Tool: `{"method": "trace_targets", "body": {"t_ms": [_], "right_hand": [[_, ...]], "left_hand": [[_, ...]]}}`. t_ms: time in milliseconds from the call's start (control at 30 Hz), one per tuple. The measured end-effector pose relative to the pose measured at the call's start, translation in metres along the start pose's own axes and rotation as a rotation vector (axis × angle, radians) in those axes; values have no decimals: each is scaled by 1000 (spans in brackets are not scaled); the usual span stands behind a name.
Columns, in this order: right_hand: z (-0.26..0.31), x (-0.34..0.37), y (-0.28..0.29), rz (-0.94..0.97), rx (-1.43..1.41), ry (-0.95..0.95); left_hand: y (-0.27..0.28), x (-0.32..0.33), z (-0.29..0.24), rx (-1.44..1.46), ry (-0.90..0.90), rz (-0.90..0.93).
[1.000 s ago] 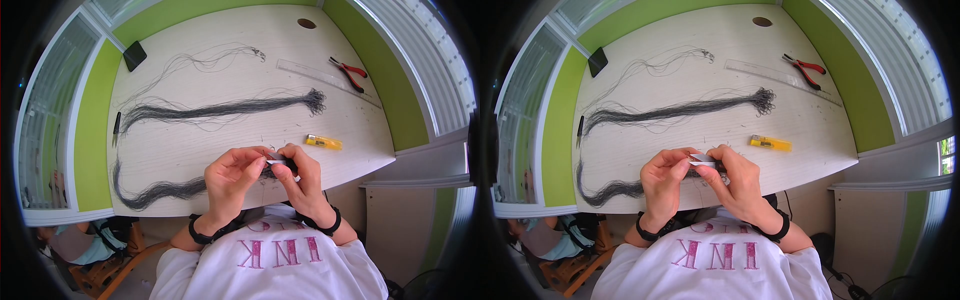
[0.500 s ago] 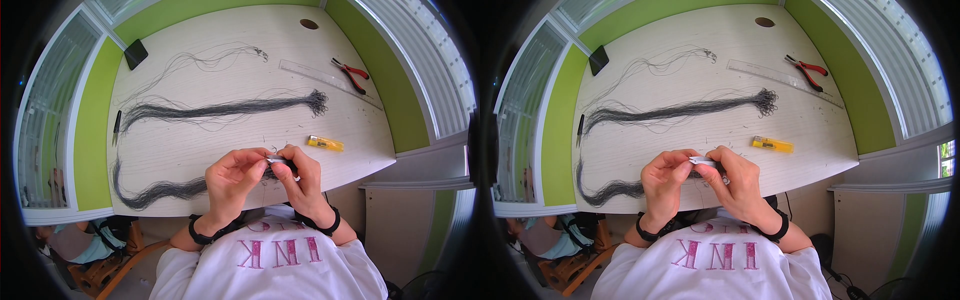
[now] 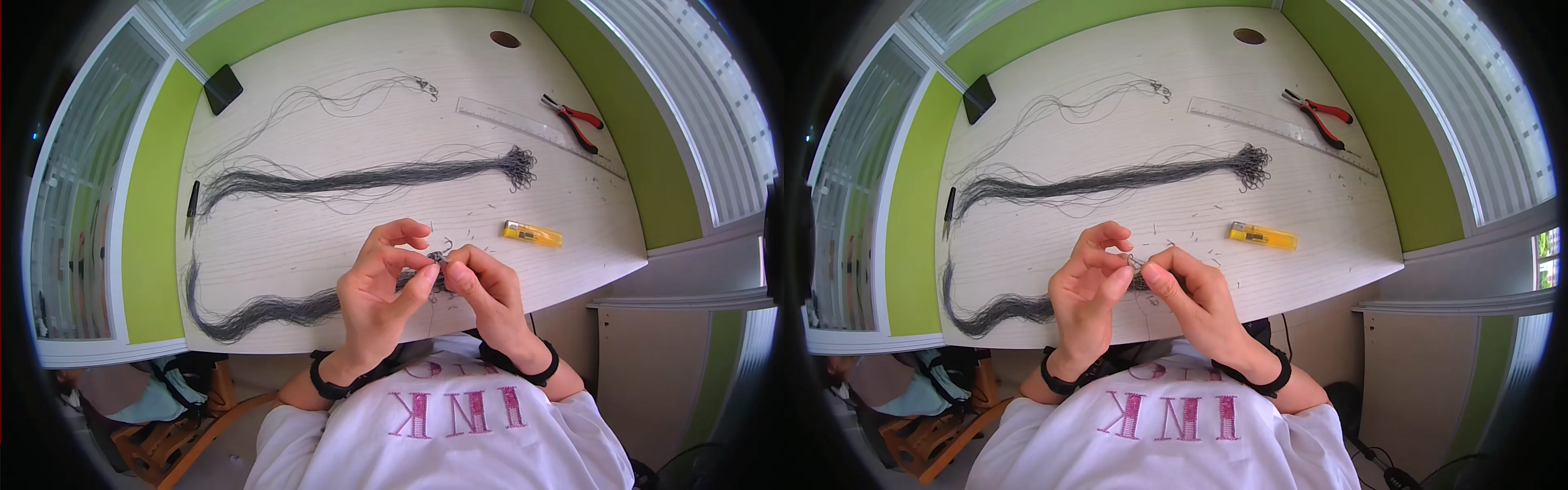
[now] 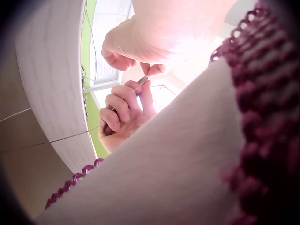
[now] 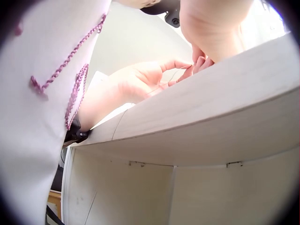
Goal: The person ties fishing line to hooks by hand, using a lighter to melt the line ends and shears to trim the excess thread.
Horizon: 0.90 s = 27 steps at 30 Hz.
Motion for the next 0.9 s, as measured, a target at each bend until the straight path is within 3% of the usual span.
{"method": "trace_targets", "body": {"t_ms": [100,500,900], "right_hand": [[2,1,-2,68,-111,-100],[10,5,-1,187,-245,-333],[12,6,-1,181,-247,-294]], "left_hand": [[0,-3,-1,-71,-113,49],[1,1,4,131,-25,74],[2,0,5,139,-11,82]]}}
Point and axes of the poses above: each hand's wrist, its own x-axis away from the middle knuckle, its own y-axis out of the back of the hand, z = x × y, the point moved 1 cm from there along -x, towards the middle knuckle, and after that the axes turned 11 degrees about -z, right-handed, at the moved point
